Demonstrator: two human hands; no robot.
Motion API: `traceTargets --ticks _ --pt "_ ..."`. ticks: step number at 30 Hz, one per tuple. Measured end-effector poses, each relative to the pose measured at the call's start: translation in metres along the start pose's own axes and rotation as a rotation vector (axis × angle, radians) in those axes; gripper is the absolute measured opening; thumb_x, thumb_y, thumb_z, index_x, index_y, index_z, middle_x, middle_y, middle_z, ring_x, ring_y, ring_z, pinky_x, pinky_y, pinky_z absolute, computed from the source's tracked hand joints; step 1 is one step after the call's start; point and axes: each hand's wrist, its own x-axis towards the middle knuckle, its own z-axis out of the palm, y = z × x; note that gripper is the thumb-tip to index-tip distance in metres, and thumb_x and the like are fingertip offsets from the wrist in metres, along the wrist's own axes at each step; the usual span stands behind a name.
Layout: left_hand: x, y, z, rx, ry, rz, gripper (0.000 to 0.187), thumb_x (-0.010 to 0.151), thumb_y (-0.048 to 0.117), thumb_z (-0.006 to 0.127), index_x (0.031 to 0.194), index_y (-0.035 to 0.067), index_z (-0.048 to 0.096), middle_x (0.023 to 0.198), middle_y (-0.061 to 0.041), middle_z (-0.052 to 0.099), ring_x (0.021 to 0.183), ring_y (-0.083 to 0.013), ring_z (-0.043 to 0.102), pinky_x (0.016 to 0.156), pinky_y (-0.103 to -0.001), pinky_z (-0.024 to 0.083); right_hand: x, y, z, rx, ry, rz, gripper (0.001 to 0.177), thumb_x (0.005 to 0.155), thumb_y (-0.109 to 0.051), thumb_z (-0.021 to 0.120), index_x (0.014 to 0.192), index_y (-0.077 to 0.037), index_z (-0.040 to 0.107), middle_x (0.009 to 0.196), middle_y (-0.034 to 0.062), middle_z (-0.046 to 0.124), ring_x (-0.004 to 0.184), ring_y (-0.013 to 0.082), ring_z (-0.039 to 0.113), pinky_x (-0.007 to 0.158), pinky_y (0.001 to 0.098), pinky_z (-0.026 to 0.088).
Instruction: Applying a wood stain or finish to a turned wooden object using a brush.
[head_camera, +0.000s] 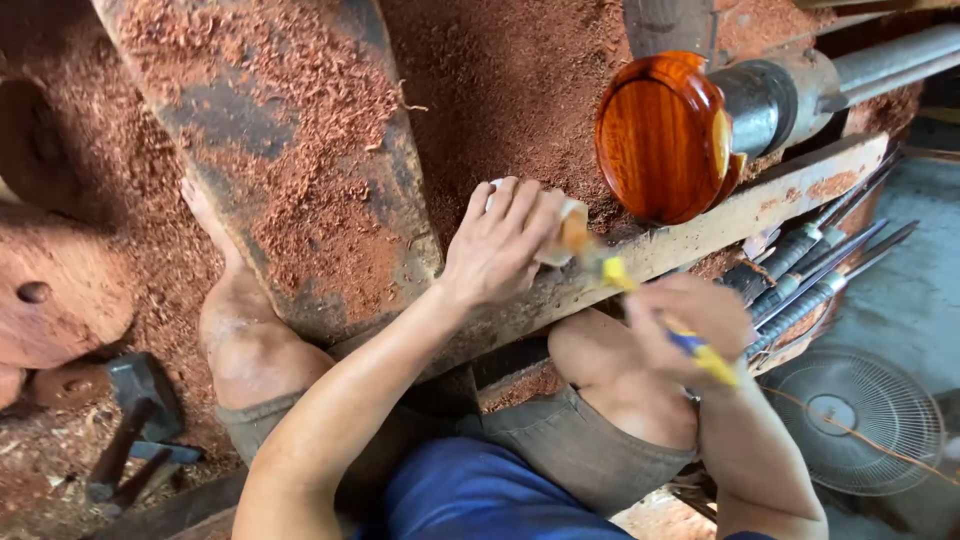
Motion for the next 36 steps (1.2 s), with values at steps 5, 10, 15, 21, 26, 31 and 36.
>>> traceTargets --ticks 5,10,15,21,26,31,36 --pt "0.002 -0.01 0.012 -0.059 -0.087 -0.283 0.09 0.075 0.028 0.09 0.146 -0.001 0.042 0.122 -0.022 0.056 0.109 -0.0367 0.055 0.092 -0.052 0.041 0.015 0.035 -0.008 -0.161 0.218 -0.021 0.01 0.094 0.004 0.075 0.098 -0.003 0.069 0.082 0.0115 0.068 0.067 0.0239 0.067 0.059 0.0319 0.051" --pt "0.011 -0.015 -0.026 -0.068 0.014 -0.409 0.099 0.06 0.032 0.094 0.139 -0.001 0.044 0.119 -0.022 0.058 0.107 -0.0369 0.058 0.093 -0.053 0.042 0.054 0.081 0.008 -0.361 0.064 -0.079 0.008 0.1 0.0 0.077 0.099 -0.003 0.07 0.089 0.0122 0.068 0.073 0.0259 0.068 0.064 0.035 0.052" --pt "0.009 -0.026 -0.021 -0.041 0.11 -0.41 0.098 0.062 0.028 0.093 0.141 -0.001 0.043 0.122 -0.023 0.058 0.111 -0.0377 0.058 0.095 -0.055 0.041 0.08 0.095 0.016 -0.473 0.03 -0.169 0.013 0.109 -0.002 0.079 0.1 -0.002 0.07 0.091 0.0122 0.068 0.076 0.0261 0.068 0.068 0.0363 0.054" --pt "0.011 -0.023 -0.024 -0.031 0.108 -0.41 0.095 0.061 0.019 0.087 0.142 0.0 0.041 0.126 -0.023 0.057 0.116 -0.0377 0.057 0.1 -0.056 0.042 0.092 0.109 0.023 -0.538 -0.267 -0.134 0.013 0.101 -0.01 0.078 0.093 -0.006 0.069 0.09 0.0125 0.068 0.079 0.0308 0.068 0.072 0.0403 0.056" --pt "0.008 -0.024 -0.025 -0.068 0.145 -0.395 0.095 0.064 0.021 0.088 0.145 0.001 0.041 0.128 -0.023 0.056 0.116 -0.0371 0.056 0.1 -0.055 0.042 0.112 0.119 0.032 -0.498 -0.293 -0.055 0.008 0.102 -0.016 0.069 0.101 -0.008 0.07 0.093 0.0144 0.07 0.085 0.0335 0.069 0.077 0.0423 0.057" --pt "0.007 -0.023 -0.03 -0.049 0.21 -0.38 0.092 0.069 0.02 0.087 0.146 0.002 0.04 0.128 -0.022 0.056 0.118 -0.037 0.056 0.101 -0.053 0.042 0.131 0.121 0.044 -0.584 -0.42 0.002 0.018 0.106 -0.021 0.071 0.094 -0.008 0.07 0.084 0.0178 0.069 0.083 0.0395 0.068 0.076 0.0497 0.056" --pt "0.006 -0.021 -0.035 -0.077 0.219 -0.391 0.09 0.067 0.019 0.085 0.144 0.002 0.042 0.127 -0.021 0.056 0.116 -0.036 0.057 0.1 -0.054 0.042 0.13 0.121 0.052 -0.576 -0.42 -0.068 0.018 0.105 -0.021 0.069 0.096 -0.006 0.068 0.088 0.0189 0.07 0.086 0.0408 0.069 0.078 0.0508 0.056"
